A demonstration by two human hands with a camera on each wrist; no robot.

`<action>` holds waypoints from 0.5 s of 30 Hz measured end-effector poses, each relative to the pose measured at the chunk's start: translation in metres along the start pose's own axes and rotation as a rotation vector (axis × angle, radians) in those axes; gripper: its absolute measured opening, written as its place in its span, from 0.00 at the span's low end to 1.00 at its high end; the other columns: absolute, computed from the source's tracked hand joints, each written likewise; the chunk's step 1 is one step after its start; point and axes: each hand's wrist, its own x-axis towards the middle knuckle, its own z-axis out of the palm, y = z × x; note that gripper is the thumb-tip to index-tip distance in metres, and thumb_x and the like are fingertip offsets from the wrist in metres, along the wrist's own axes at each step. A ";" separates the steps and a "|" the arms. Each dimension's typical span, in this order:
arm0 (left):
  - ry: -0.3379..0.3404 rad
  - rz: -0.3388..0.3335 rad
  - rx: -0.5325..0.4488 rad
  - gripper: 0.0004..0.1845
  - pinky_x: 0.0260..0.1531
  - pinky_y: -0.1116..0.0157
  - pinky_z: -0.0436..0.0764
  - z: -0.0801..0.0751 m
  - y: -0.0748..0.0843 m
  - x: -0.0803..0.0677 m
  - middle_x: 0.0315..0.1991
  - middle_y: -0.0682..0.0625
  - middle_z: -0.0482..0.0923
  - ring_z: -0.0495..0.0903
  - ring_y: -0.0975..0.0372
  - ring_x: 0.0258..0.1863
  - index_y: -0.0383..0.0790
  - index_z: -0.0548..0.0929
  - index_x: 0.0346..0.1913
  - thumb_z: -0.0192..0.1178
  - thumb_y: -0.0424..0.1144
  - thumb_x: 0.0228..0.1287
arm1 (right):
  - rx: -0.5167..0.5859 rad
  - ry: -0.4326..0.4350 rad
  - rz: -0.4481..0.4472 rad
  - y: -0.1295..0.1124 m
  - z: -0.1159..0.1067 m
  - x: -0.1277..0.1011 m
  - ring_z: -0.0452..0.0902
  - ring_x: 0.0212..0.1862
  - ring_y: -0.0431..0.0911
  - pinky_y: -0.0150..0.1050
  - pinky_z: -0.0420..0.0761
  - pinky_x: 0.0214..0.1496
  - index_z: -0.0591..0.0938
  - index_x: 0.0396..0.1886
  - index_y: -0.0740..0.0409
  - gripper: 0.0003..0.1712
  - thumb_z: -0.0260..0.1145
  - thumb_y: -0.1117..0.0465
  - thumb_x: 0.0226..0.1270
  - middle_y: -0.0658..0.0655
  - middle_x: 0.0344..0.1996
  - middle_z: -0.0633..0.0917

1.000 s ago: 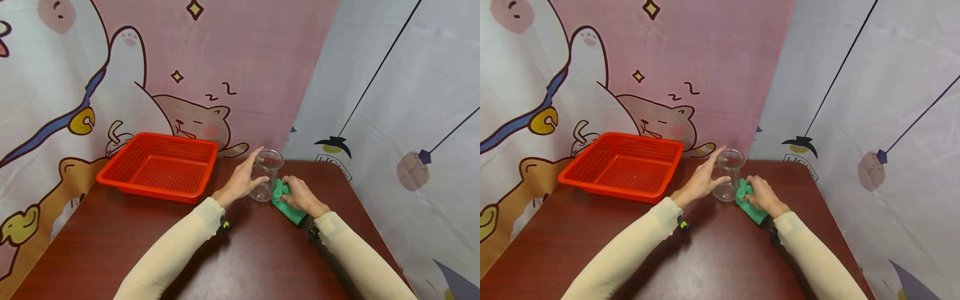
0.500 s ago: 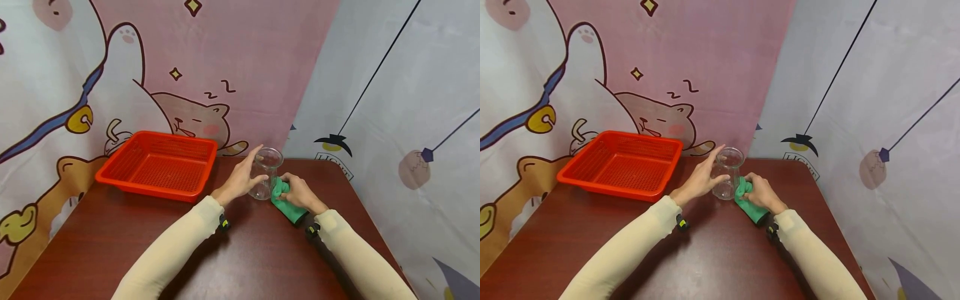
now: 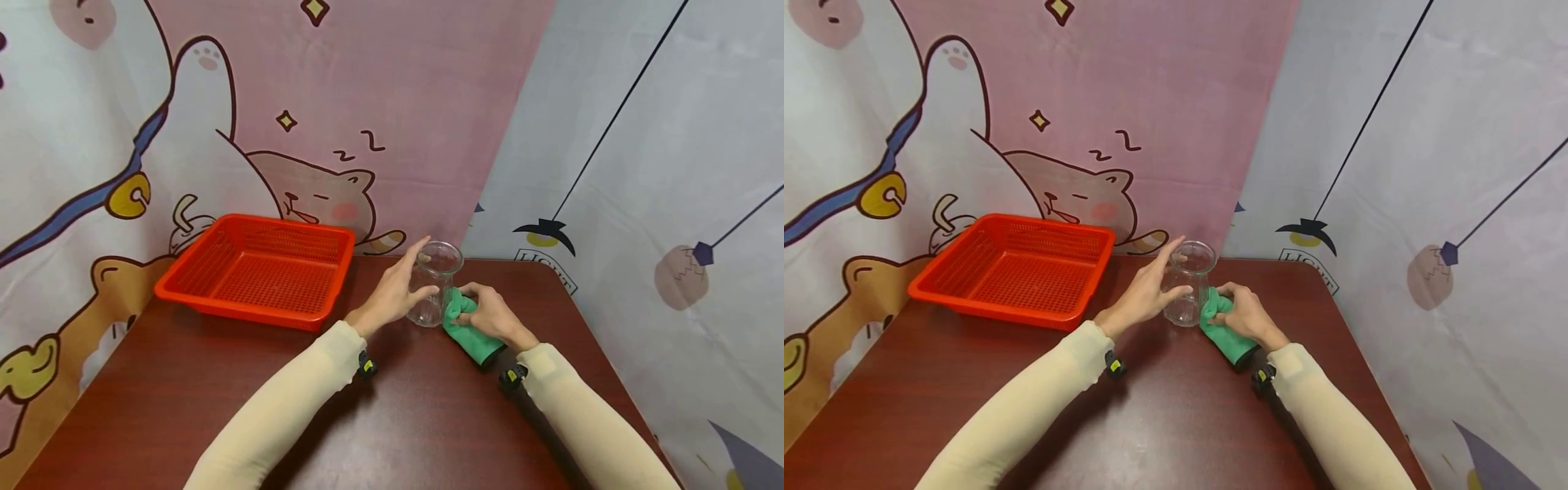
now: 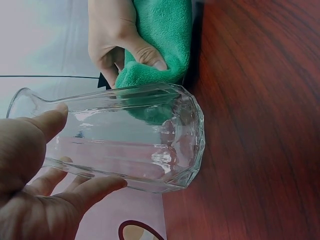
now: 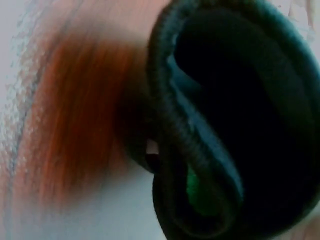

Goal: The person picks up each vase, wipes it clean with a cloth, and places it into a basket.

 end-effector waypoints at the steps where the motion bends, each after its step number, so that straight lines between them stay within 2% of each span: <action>1: -0.002 -0.001 0.000 0.57 0.84 0.43 0.80 0.000 0.000 0.000 0.93 0.44 0.65 0.77 0.44 0.85 0.51 0.50 0.97 0.78 0.41 0.79 | 0.007 0.001 0.002 -0.001 -0.001 0.000 0.84 0.60 0.57 0.50 0.83 0.61 0.84 0.74 0.66 0.36 0.87 0.65 0.70 0.69 0.70 0.89; 6: 0.007 -0.006 -0.001 0.57 0.85 0.43 0.78 0.000 0.002 0.001 0.92 0.43 0.67 0.77 0.44 0.86 0.51 0.51 0.97 0.78 0.40 0.79 | 0.037 0.005 0.014 -0.004 -0.004 -0.001 0.84 0.61 0.57 0.51 0.83 0.62 0.83 0.76 0.66 0.37 0.86 0.64 0.71 0.71 0.72 0.87; 10: -0.001 -0.019 0.002 0.58 0.86 0.44 0.77 0.002 0.002 0.000 0.93 0.44 0.66 0.75 0.45 0.87 0.55 0.49 0.97 0.78 0.41 0.79 | 0.061 0.015 0.009 -0.007 -0.006 -0.002 0.84 0.54 0.55 0.46 0.82 0.56 0.83 0.76 0.66 0.37 0.85 0.64 0.71 0.71 0.70 0.88; 15: 0.000 -0.021 0.008 0.57 0.86 0.43 0.77 0.002 0.001 0.000 0.94 0.44 0.64 0.74 0.44 0.88 0.53 0.50 0.97 0.78 0.41 0.79 | 0.077 0.047 -0.027 -0.010 -0.010 -0.001 0.81 0.46 0.51 0.42 0.80 0.49 0.84 0.75 0.67 0.36 0.85 0.66 0.70 0.70 0.65 0.90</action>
